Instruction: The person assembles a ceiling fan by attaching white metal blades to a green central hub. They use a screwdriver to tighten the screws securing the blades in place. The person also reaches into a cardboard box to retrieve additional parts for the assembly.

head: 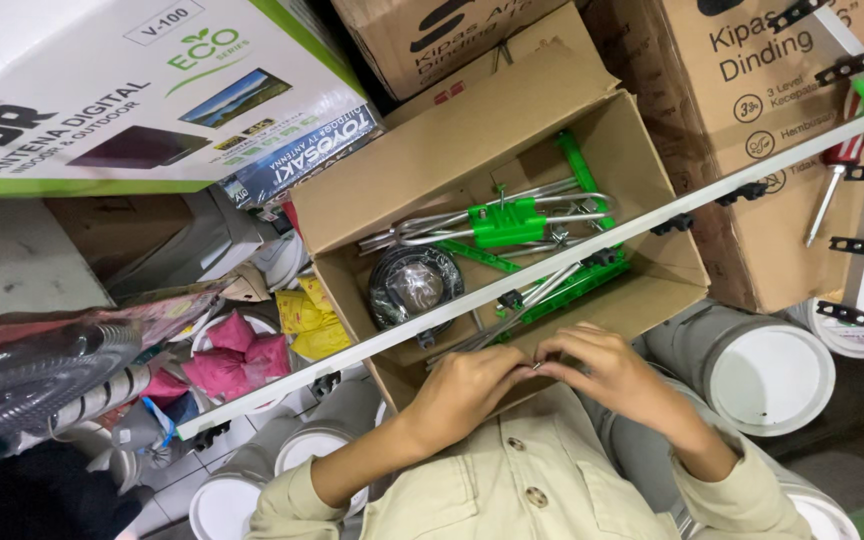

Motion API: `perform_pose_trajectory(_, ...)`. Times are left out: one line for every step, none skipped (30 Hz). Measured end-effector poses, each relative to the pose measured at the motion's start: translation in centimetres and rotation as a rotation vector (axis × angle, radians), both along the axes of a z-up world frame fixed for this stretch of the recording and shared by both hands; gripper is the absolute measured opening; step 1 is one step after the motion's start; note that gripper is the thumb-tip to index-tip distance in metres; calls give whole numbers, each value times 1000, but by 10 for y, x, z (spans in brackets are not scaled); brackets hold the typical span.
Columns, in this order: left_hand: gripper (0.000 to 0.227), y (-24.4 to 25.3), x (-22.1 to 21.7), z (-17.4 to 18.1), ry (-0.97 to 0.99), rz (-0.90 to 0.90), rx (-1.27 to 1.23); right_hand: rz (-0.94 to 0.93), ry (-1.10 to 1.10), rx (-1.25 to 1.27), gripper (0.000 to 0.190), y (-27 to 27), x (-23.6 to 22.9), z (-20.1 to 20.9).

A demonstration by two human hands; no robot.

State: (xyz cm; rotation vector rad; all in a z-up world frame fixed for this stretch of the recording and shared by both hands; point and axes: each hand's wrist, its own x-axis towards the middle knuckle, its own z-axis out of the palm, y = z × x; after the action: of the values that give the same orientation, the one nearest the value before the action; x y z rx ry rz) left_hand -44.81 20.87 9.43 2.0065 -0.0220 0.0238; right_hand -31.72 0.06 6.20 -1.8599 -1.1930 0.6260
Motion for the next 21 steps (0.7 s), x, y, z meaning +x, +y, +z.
perform_pose_trajectory(14,0,-1,-2,10,-4,-10,34,-24,-8,22,2,2,1)
perform_pose_trajectory(14,0,-2,-3,22,-6,-20,69,-47,-17,22,4,6,1)
perform_pose_trajectory(13,0,-3,-6,29,3,24,105,-70,-26,21,5,9,-1)
perform_pose_trajectory(13,1,-3,-8,37,12,70,118,-69,-122,21,5,13,-2)
perform_pose_trajectory(12,1,-3,-11,45,20,116,131,-67,-218,22,2,19,-5)
perform_pose_trajectory(10,1,-3,-15,123,4,249,143,-64,-315,23,-2,26,-9)
perform_pose_trajectory(8,1,-2,-19,201,-13,382,143,-81,-376,23,-3,37,-19)
perform_pose_trajectory(6,-1,-3,-23,281,-35,513,141,-94,-440,24,-3,49,-31)
perform_pose_trajectory(12,-1,-5,-27,267,-24,603,139,-108,-503,26,-4,58,-44)
perform_pose_trajectory(21,-2,-7,-31,248,-15,693,233,-87,-671,28,-4,66,-57)
perform_pose_trajectory(31,-2,-8,-35,227,-6,784,328,-65,-838,31,-3,74,-71)
perform_pose_trajectory(29,-4,-8,-39,248,-2,826,423,-43,-1003,35,-3,81,-84)
perform_pose_trajectory(27,-7,-8,-43,269,1,869,441,-18,-1010,35,-1,83,-97)
perform_pose_trajectory(25,-8,-9,-46,289,5,914,457,6,-1015,36,7,82,-111)
perform_pose_trajectory(25,-9,-10,-50,289,-6,918,474,30,-1019,38,10,83,-120)
perform_pose_trajectory(25,-11,-11,-54,288,-17,923,520,-1,-1036,43,8,88,-124)
perform_pose_trajectory(24,-11,-13,-59,288,-28,928,567,-32,-1053,49,7,92,-125)
perform_pose_trajectory(27,-12,-16,-65,307,-68,911,615,-62,-1072,57,5,94,-126)
perform_pose_trajectory(30,-12,-19,-72,325,-108,893,589,-37,-1014,59,2,93,-126)
perform_pose_trajectory(34,-14,-23,-80,344,-144,873,567,-15,-959,62,-2,94,-126)
perform_pose_trajectory(38,-15,-28,-88,393,-232,866,544,7,-904,65,-8,96,-125)
